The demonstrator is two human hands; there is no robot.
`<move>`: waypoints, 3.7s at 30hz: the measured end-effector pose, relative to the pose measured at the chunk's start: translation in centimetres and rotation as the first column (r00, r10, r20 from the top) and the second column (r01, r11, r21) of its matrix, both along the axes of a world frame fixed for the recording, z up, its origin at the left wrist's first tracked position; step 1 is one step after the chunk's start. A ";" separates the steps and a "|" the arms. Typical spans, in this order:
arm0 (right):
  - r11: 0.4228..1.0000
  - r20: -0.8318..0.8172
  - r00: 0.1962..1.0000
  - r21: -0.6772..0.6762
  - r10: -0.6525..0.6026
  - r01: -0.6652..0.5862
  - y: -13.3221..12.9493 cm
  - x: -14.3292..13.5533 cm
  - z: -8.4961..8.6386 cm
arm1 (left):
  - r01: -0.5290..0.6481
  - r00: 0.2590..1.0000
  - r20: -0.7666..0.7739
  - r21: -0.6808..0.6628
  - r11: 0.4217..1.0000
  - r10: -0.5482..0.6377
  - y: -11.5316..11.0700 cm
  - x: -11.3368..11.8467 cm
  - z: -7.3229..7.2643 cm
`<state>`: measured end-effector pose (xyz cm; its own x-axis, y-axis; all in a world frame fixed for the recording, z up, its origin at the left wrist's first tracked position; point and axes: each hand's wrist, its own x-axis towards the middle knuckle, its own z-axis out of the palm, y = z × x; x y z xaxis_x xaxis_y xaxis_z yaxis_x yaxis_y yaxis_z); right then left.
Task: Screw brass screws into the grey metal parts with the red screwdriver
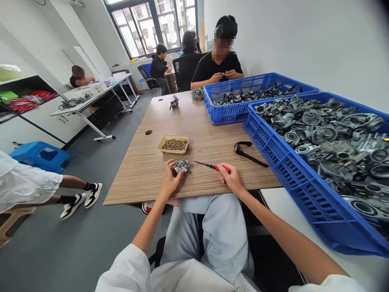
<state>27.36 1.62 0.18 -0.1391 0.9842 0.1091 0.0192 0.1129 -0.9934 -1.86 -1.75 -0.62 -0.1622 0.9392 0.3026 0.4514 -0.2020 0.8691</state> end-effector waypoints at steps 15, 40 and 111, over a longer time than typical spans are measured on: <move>0.994 0.134 0.991 0.104 -0.027 0.013 -1.3 0.0 0.4 | 0.037 0.955 -0.297 0.085 0.996 -0.010 2.4 2.6 0.2; 0.980 0.220 0.975 0.201 -0.034 -0.011 -1.4 -0.2 0.3 | 0.076 0.958 -0.282 0.076 0.994 -0.051 2.2 2.7 0.5; 0.976 0.393 0.919 0.181 0.041 -0.121 -1.6 -0.2 1.6 | 0.054 0.962 -0.270 0.082 0.995 -0.030 2.4 2.2 -0.2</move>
<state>27.13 0.06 1.83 -0.2879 0.9316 0.2217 0.3775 0.3232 -0.8678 0.35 0.63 -0.79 -0.0248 0.9111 0.4115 0.6551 -0.2961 0.6951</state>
